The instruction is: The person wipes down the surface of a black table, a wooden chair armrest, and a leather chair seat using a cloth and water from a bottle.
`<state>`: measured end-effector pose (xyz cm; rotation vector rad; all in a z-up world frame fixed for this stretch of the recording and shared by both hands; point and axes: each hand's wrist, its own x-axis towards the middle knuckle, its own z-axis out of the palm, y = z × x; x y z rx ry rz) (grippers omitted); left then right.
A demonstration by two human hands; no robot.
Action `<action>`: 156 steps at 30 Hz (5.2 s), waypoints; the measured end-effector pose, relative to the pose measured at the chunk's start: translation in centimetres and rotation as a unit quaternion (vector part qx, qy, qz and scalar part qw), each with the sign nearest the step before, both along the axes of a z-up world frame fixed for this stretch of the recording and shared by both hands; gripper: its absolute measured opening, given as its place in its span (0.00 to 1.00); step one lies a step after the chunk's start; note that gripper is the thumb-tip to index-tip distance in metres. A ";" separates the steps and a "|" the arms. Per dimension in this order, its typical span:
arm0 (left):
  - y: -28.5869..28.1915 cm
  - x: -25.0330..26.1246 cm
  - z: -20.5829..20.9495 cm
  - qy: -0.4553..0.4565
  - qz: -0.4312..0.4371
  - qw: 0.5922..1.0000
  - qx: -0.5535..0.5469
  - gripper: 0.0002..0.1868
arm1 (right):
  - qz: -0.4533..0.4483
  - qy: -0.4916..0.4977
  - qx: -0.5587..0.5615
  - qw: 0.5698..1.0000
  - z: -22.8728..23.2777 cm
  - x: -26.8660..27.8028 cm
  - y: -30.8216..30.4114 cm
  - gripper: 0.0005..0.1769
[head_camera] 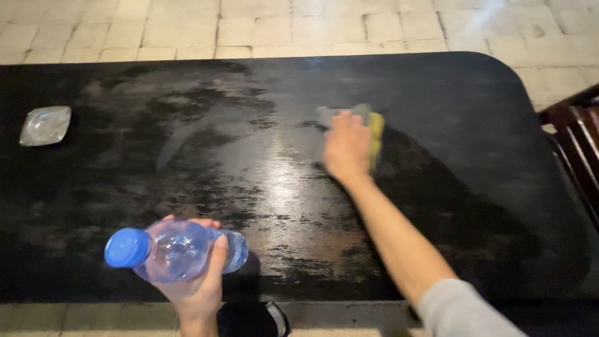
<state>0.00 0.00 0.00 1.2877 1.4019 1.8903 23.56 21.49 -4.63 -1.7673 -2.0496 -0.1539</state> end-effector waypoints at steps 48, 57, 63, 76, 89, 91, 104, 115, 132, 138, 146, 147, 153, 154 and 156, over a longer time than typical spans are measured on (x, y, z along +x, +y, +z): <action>0.4 -4.6 -0.5 -0.071 0.175 0.981 -0.044 0.39 | 0.573 0.054 -0.002 0.818 -8.8 -30.2 4.7 0.29; 1.4 -4.3 0.0 -0.087 0.161 0.981 -0.062 0.38 | 0.371 -0.093 0.115 0.917 -8.4 -15.7 19.7 0.22; 0.9 -4.3 -0.1 -0.058 0.155 0.985 -0.054 0.36 | 0.185 -0.023 0.090 0.978 -11.4 9.0 18.9 0.22; -0.1 -0.8 0.9 -0.009 0.066 0.998 0.009 0.37 | -0.307 0.015 -0.066 0.949 -12.6 38.6 -14.4 0.33; 5.0 5.8 -0.7 -0.068 -0.030 0.996 0.039 0.34 | 0.094 -0.103 -0.017 0.990 -4.5 3.8 -12.9 0.32; 6.0 7.0 -0.9 -0.072 -0.046 0.996 0.040 0.34 | 0.209 0.053 -0.020 0.976 -3.4 5.5 -17.9 0.31; 4.5 7.4 -1.1 -0.051 -0.071 0.996 -0.004 0.37 | -0.269 0.036 -0.044 0.961 -6.8 35.4 -20.4 0.30; 6.9 9.7 -0.4 -0.079 -0.076 0.994 0.018 0.38 | -0.141 0.020 -0.110 0.984 -6.7 16.8 3.0 0.34; 7.4 9.0 -0.8 -0.036 -0.057 0.998 -0.021 0.35 | 0.048 0.094 -0.035 0.994 -4.4 19.9 -23.7 0.28; 7.5 8.9 -1.3 -0.131 -0.053 0.990 -0.020 0.36 | -0.136 0.022 0.021 0.990 -7.3 31.7 -15.6 0.21; 7.1 9.2 0.5 -0.080 -0.033 0.993 -0.077 0.32 | -0.084 -0.106 0.169 0.976 -10.7 21.2 7.5 0.30; 7.1 9.2 0.6 -0.090 -0.035 0.992 -0.084 0.32 | -0.121 0.043 -0.024 0.991 -10.4 16.9 9.3 0.21; 7.3 8.5 0.3 -0.050 -0.046 0.997 -0.038 0.33 | 0.342 0.140 -0.042 0.928 -8.4 -1.3 5.1 0.20; 7.3 8.3 0.3 -0.049 -0.045 0.997 -0.038 0.33 | 0.391 0.181 -0.016 0.902 -8.4 -1.8 2.9 0.20; 7.5 7.9 0.2 -0.095 -0.053 0.994 -0.004 0.34 | 0.440 0.221 0.010 0.871 -7.9 -1.4 0.4 0.21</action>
